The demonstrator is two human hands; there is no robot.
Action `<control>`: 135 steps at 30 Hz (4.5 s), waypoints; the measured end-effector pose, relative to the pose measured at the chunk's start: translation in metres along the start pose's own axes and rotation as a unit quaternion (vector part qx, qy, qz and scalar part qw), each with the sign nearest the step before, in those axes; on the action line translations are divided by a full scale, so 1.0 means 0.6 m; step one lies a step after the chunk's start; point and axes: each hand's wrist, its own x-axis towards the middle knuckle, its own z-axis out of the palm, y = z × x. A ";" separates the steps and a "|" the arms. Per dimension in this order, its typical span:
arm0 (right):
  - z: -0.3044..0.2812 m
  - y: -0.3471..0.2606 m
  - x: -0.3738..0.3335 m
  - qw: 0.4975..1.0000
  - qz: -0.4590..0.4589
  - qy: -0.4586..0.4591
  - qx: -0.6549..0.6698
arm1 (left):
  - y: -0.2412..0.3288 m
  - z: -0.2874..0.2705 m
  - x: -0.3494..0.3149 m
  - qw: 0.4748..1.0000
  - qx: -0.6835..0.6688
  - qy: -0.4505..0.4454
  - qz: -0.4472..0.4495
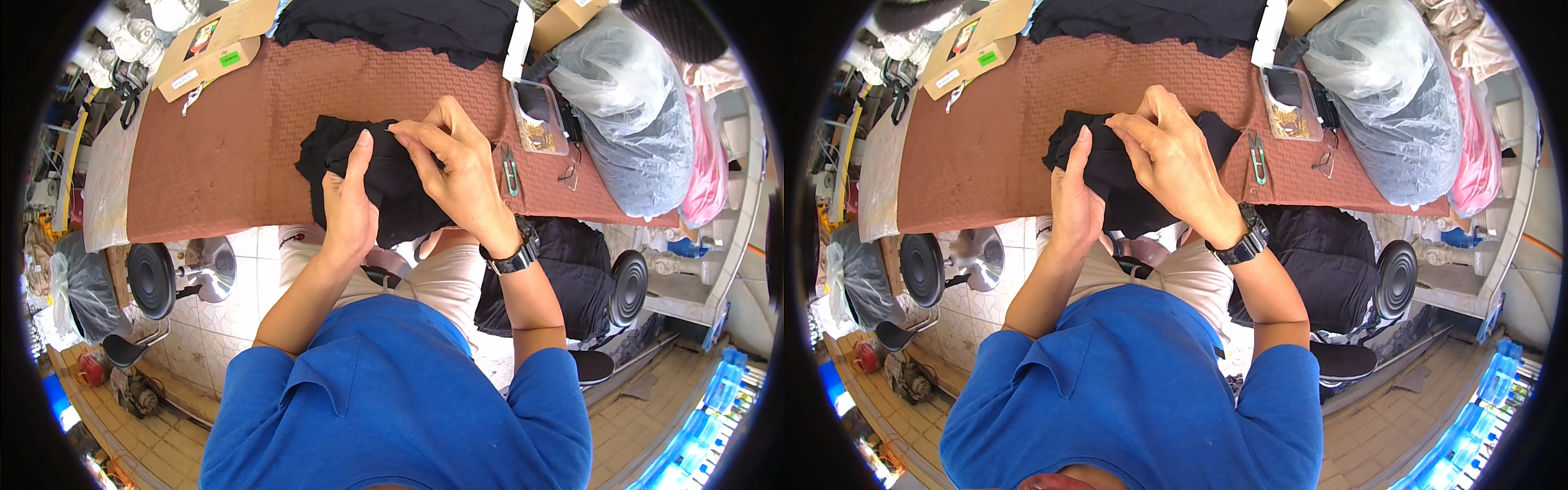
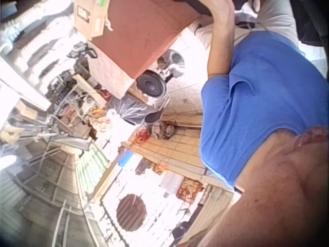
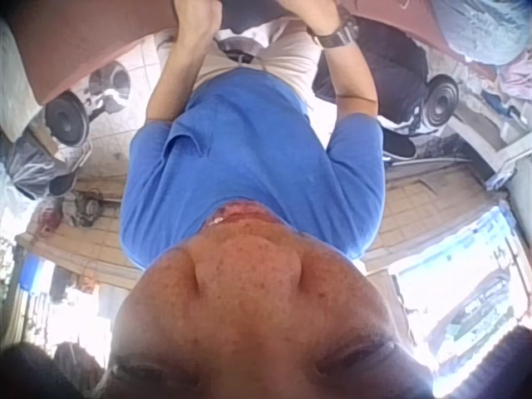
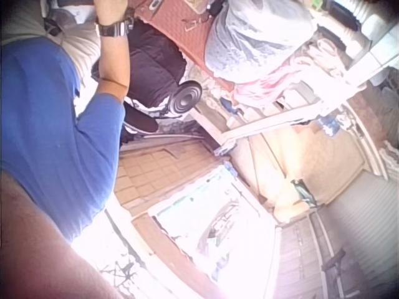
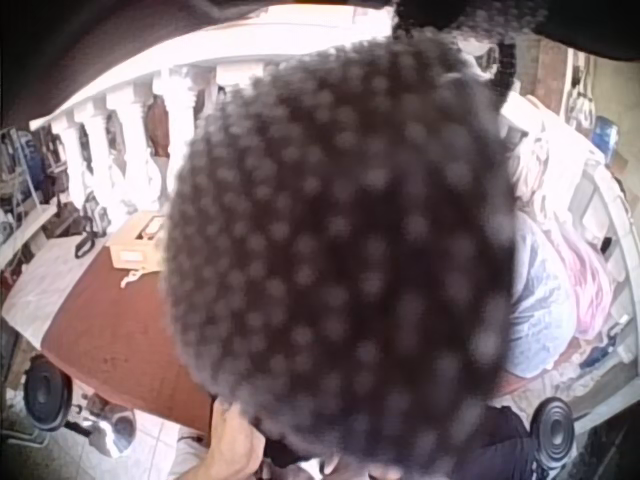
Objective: The person places a paper template on a black garment, marks the position, and sews a small white label onto the fabric using a needle and thread before cutting the excess thread with shears.
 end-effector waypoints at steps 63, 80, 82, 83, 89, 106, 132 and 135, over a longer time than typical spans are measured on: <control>0.031 -0.012 0.005 0.990 0.065 0.075 0.096 | -0.013 0.011 0.009 0.973 0.171 -0.002 0.153; 0.044 0.002 0.014 0.993 0.046 0.094 0.055 | -0.013 -0.001 0.024 0.961 0.185 0.004 0.206; 0.043 0.002 0.015 0.993 0.044 0.089 0.062 | -0.015 -0.005 0.027 0.959 0.197 0.007 0.205; 0.043 0.005 0.015 0.995 0.032 0.083 0.049 | -0.015 -0.006 0.028 0.961 0.195 0.007 0.197; 0.042 0.018 0.007 0.999 -0.007 0.051 -0.009 | -0.003 0.001 0.021 0.989 0.111 0.043 0.091; 0.038 0.031 -0.033 0.998 -0.059 0.029 0.024 | 0.060 -0.042 0.023 0.993 0.034 -0.014 -0.114; 0.128 0.177 0.068 0.955 0.204 -0.096 0.192 | 0.075 -0.166 0.150 0.972 0.065 -0.077 -0.212; 0.099 0.186 -0.032 0.942 0.259 -0.156 0.146 | 0.084 -0.174 0.130 0.979 0.042 -0.006 -0.199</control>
